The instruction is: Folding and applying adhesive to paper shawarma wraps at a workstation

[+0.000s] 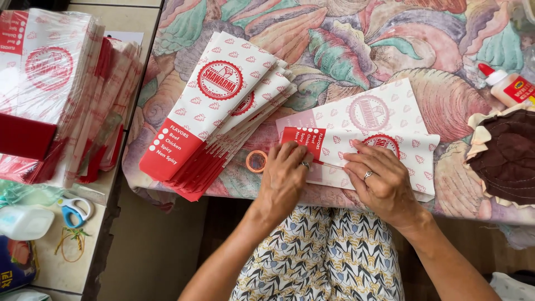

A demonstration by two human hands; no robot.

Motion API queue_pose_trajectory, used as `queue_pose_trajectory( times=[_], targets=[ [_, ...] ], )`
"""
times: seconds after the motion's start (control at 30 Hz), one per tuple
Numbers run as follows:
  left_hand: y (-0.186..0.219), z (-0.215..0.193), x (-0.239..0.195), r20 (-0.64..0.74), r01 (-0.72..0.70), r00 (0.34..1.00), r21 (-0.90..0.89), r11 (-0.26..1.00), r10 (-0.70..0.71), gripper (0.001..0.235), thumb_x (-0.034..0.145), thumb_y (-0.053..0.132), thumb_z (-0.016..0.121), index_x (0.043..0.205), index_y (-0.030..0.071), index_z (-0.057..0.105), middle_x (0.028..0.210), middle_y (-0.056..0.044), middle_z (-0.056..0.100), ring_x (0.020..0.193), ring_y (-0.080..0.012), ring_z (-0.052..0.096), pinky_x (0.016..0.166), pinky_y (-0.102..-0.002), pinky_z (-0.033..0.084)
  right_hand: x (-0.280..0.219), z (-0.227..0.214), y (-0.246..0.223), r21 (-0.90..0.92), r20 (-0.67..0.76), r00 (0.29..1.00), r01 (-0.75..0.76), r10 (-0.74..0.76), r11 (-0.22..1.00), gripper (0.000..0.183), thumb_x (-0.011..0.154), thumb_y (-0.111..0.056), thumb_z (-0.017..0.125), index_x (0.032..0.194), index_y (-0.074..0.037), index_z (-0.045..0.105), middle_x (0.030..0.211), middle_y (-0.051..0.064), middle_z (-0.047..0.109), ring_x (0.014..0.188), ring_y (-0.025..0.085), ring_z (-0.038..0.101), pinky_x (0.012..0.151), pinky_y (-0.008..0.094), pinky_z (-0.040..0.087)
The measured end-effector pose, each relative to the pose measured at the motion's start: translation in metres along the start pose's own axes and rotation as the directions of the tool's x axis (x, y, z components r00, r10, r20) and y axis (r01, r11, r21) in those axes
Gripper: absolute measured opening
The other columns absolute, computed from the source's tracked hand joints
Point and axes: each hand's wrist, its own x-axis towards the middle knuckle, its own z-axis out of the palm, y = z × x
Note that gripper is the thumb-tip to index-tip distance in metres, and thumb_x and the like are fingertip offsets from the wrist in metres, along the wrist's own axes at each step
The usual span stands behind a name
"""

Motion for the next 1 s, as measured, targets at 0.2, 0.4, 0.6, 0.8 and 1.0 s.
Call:
queue_pose_trajectory(
  times=[0.2,0.4,0.6,0.8,1.0],
  targets=[
    [-0.011,0.004,0.007,0.398,-0.046,0.917,0.143,0.989,-0.015,0.021,0.092,0.003,0.062,0.084,0.019,0.074,0.104,0.004,0.069,0.098,-0.0171,0.055,0.084,-0.034,0.041,-0.003,-0.01,0.003,0.024,0.025,1.0,-0.005,0.005,1.0,0.003,0.089,-0.01,0.077,0.091,-0.008,0.078,0.104,0.007,0.078,0.122,0.03,0.07,0.096,0.043,0.057],
    [-0.017,0.012,-0.002,0.252,-0.081,0.965,0.01,0.997,0.076,0.013,0.096,0.002,0.064,0.107,0.006,0.071,0.1,-0.007,0.068,0.088,-0.0227,0.054,0.082,-0.039,0.043,-0.018,-0.046,0.014,0.015,0.087,0.996,0.025,-0.027,1.0,0.014,0.082,0.001,0.082,0.095,-0.001,0.079,0.105,0.016,0.078,0.108,0.034,0.073,0.097,0.044,0.06],
    [-0.022,0.001,0.007,0.209,-0.178,0.961,-0.043,0.983,0.183,0.023,0.088,-0.01,0.067,0.107,0.002,0.071,0.101,-0.011,0.068,0.09,-0.0264,0.055,0.08,-0.04,0.046,-0.036,-0.072,0.028,-0.007,0.082,0.997,-0.007,0.007,1.0,0.009,0.088,0.004,0.077,0.095,-0.002,0.079,0.108,0.013,0.077,0.109,0.033,0.071,0.095,0.041,0.058],
    [-0.026,-0.002,0.009,0.244,-0.175,0.951,-0.079,0.981,0.19,0.008,0.091,0.003,0.071,0.098,-0.001,0.073,0.106,-0.012,0.069,0.094,-0.0249,0.058,0.081,-0.039,0.046,-0.041,-0.075,0.033,0.005,0.111,0.993,0.046,-0.047,0.999,0.016,0.087,0.005,0.075,0.102,0.0,0.077,0.114,0.015,0.075,0.116,0.034,0.07,0.104,0.044,0.057],
    [-0.022,-0.008,0.018,0.145,-0.27,0.953,0.014,0.963,0.265,0.01,0.091,-0.002,0.07,0.099,0.004,0.069,0.092,-0.008,0.063,0.082,-0.0249,0.057,0.073,-0.038,0.047,-0.036,-0.071,0.031,-0.223,0.128,0.969,0.237,-0.213,0.946,0.01,0.09,0.003,0.075,0.099,0.007,0.072,0.104,0.018,0.076,0.104,0.034,0.074,0.088,0.042,0.063]
  ],
)
